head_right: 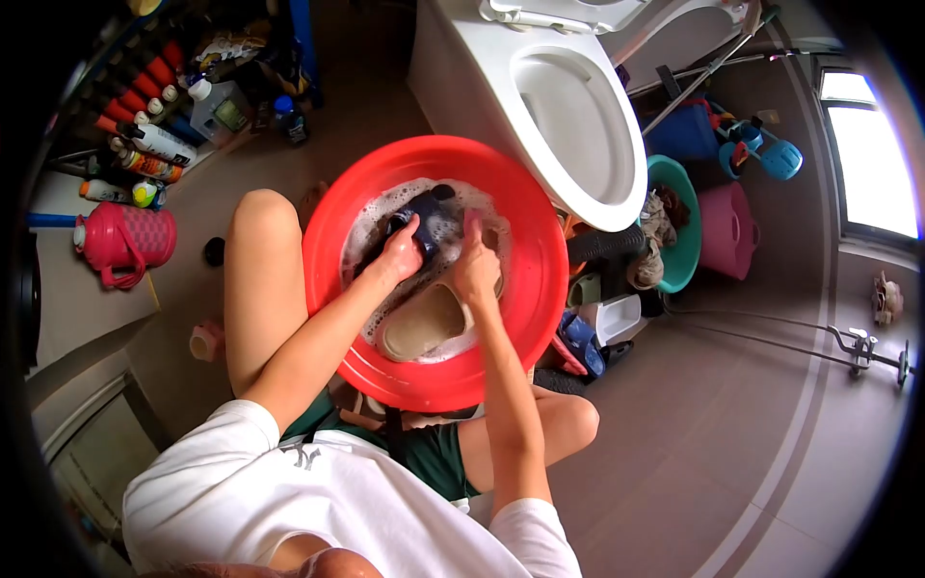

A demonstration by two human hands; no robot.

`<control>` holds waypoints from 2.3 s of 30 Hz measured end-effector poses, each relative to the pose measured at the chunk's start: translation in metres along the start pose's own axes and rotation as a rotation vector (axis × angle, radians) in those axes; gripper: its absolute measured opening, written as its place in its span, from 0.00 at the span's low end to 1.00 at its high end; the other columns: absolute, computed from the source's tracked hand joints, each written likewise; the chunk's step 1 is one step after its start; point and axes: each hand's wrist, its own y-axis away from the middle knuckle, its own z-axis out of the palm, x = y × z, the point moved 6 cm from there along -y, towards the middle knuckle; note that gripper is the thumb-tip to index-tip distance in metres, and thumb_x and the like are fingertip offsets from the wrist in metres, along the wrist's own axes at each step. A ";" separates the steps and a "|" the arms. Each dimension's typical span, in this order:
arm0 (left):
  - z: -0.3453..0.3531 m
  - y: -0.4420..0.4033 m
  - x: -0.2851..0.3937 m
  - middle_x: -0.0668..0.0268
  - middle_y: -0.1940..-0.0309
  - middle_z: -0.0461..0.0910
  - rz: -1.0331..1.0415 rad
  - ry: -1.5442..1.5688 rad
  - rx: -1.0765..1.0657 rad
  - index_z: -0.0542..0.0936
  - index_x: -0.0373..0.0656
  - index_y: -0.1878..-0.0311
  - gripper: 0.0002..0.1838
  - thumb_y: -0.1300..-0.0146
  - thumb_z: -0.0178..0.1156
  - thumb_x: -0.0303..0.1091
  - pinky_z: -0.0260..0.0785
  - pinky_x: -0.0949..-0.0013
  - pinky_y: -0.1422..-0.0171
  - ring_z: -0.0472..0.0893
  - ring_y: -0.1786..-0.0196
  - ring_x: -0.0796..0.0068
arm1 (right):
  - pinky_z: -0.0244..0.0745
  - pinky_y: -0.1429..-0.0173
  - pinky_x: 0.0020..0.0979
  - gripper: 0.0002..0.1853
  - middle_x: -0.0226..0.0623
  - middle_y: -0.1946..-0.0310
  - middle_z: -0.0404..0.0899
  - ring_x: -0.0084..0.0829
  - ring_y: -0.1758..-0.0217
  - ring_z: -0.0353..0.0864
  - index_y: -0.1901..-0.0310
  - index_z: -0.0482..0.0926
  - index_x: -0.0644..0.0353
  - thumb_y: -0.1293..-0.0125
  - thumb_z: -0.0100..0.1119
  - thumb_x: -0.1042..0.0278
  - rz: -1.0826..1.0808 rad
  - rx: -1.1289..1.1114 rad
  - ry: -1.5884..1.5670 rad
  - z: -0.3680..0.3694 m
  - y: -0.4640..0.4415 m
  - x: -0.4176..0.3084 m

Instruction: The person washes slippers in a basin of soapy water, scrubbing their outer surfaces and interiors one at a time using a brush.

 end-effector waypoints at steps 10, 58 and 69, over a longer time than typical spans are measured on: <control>-0.006 0.005 0.000 0.71 0.76 0.74 -0.114 -0.063 -0.189 0.76 0.51 0.67 0.20 0.29 0.45 0.55 0.66 0.71 0.70 0.72 0.73 0.76 | 0.70 0.69 0.51 0.31 0.57 0.76 0.78 0.56 0.74 0.78 0.28 0.52 0.53 0.32 0.44 0.69 -0.055 -0.093 -0.169 0.027 0.075 -0.070; 0.039 0.037 0.005 0.64 0.42 0.71 -0.158 0.121 -0.280 0.67 0.47 0.37 0.45 0.44 0.45 0.76 0.56 0.60 0.31 0.68 0.39 0.65 | 0.74 0.70 0.48 0.34 0.52 0.76 0.80 0.51 0.74 0.81 0.27 0.47 0.46 0.33 0.44 0.69 -0.145 -0.048 0.139 0.037 0.014 -0.048; 0.026 0.091 0.061 0.64 0.68 0.80 0.954 -1.267 0.167 0.79 0.41 0.62 0.06 0.43 0.61 0.29 0.70 0.63 0.52 0.79 0.60 0.67 | 0.74 0.52 0.45 0.26 0.59 0.62 0.79 0.54 0.59 0.81 0.34 0.66 0.54 0.36 0.46 0.71 0.182 0.059 -0.358 0.001 0.011 -0.021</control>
